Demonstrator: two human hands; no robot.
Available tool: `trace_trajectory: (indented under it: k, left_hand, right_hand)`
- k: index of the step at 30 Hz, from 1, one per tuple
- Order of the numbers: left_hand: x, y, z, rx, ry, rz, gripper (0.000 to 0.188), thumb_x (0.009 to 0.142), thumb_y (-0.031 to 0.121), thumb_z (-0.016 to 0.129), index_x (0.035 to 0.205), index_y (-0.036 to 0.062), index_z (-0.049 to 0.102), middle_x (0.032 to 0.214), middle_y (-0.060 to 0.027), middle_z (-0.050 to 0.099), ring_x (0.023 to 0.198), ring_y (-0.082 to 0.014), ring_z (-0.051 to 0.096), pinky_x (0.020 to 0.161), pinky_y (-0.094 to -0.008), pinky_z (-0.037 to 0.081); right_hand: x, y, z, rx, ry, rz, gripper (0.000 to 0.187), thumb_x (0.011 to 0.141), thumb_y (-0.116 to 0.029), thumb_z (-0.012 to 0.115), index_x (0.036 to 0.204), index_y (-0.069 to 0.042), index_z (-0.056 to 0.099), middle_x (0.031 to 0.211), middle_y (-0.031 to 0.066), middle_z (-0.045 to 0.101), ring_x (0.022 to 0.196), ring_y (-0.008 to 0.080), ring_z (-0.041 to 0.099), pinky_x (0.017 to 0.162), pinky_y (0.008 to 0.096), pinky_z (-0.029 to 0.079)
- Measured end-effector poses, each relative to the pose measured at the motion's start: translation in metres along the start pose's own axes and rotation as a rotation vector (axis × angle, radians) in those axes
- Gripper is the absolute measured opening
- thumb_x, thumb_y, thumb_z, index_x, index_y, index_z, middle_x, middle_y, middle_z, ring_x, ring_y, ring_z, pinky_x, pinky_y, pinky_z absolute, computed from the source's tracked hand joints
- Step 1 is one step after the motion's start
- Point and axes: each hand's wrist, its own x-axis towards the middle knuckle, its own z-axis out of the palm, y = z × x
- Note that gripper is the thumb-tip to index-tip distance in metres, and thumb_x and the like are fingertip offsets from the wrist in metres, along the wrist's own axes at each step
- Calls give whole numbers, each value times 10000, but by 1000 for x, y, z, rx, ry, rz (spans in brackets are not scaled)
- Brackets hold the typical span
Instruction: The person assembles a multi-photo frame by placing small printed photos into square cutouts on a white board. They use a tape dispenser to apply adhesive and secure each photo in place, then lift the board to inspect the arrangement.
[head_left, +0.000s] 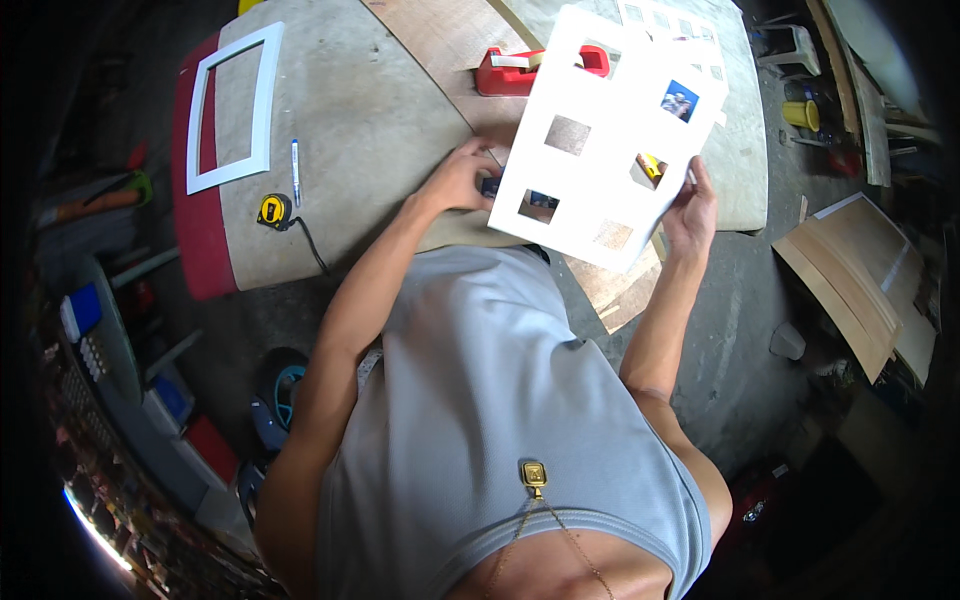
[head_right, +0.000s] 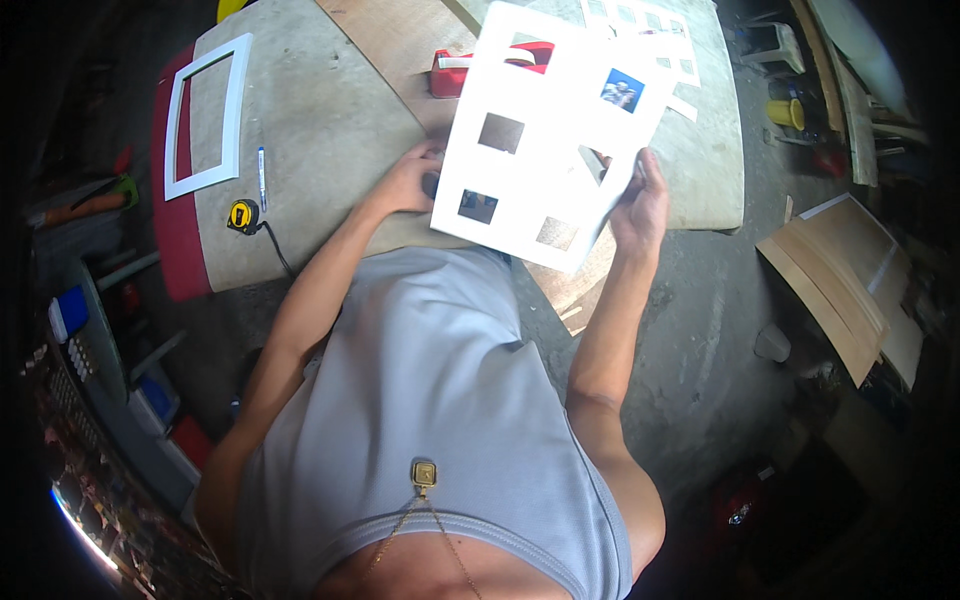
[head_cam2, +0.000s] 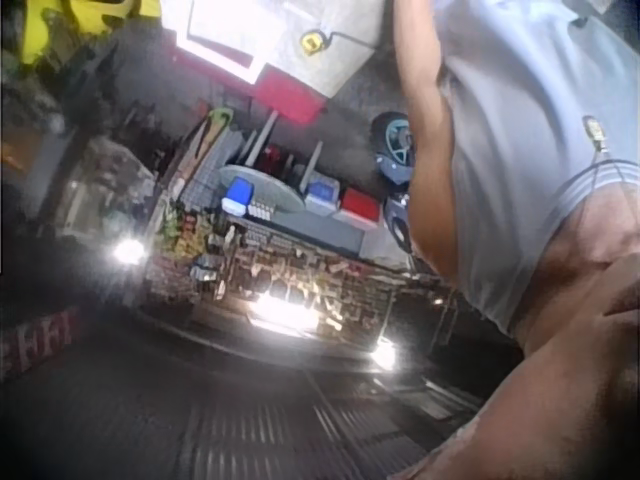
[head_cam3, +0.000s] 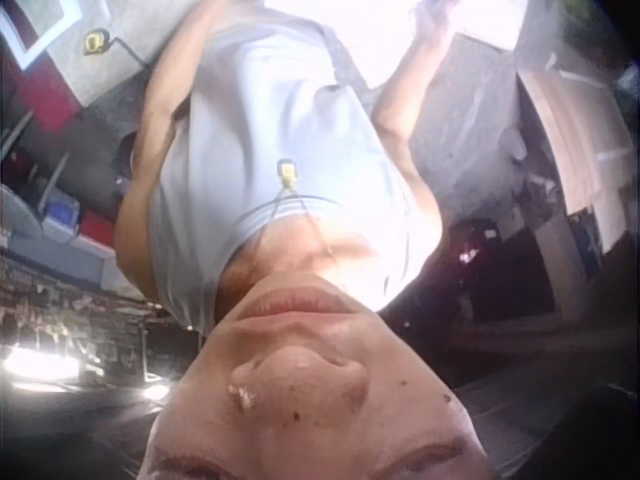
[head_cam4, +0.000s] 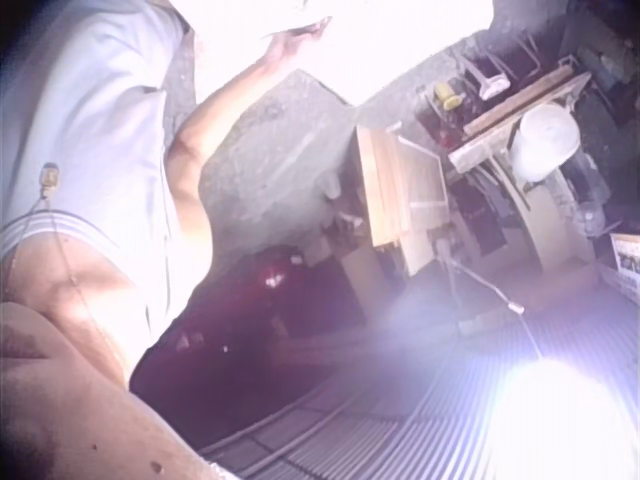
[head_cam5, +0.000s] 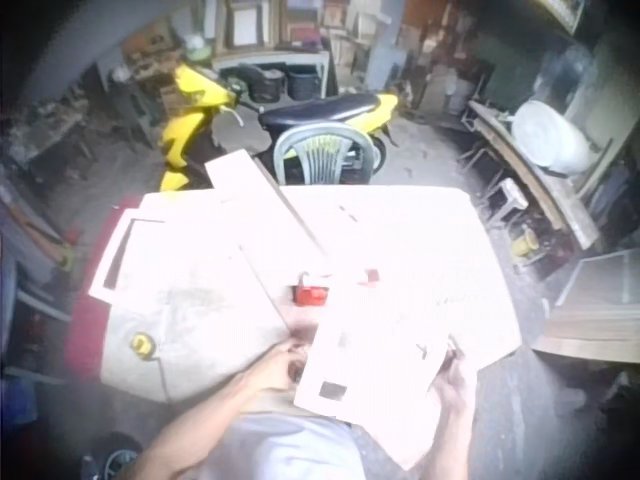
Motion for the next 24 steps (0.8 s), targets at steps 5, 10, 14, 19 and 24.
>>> trace_trajectory:
  k: [5,10,14,19,24]
  left_hand:
    - [-15,-10,-84,-617,179,-472,479,698,-34,753,1157,-11,618,1139,-120,632,934,-154,661,786,-277,573]
    - [0,14,-152,-918,401,-380,512,790,-63,662,1267,9,489,1100,-102,616,955,-189,661,788,-308,584]
    - [1,26,-162,-1119,415,-369,531,857,-102,531,1369,-2,429,1176,-116,613,1031,-208,655,887,-337,576]
    - [-8,56,-156,-1400,483,-519,381,1044,198,388,1342,-17,488,1221,-142,632,1114,-242,634,989,-394,525]
    - [-14,68,-155,-1543,412,-473,375,1042,235,447,1316,-14,512,1204,-148,645,1105,-247,641,978,-385,531]
  right_hand:
    - [9,40,22,-126,-280,188,333,994,-269,510,1146,22,564,930,135,639,856,197,629,774,382,506]
    - [-19,54,73,-130,-368,284,312,983,-243,526,1156,14,565,979,129,643,901,196,629,808,373,510]
    - [-20,66,84,-114,-447,334,290,986,-229,520,1147,8,570,962,112,638,874,191,621,831,361,508]
    - [-21,75,88,-105,-439,378,255,990,-207,517,1112,8,580,917,103,628,811,182,617,767,343,516]
    - [-22,81,87,-130,-413,399,256,992,-207,509,1116,6,577,893,94,618,787,178,612,744,339,516]
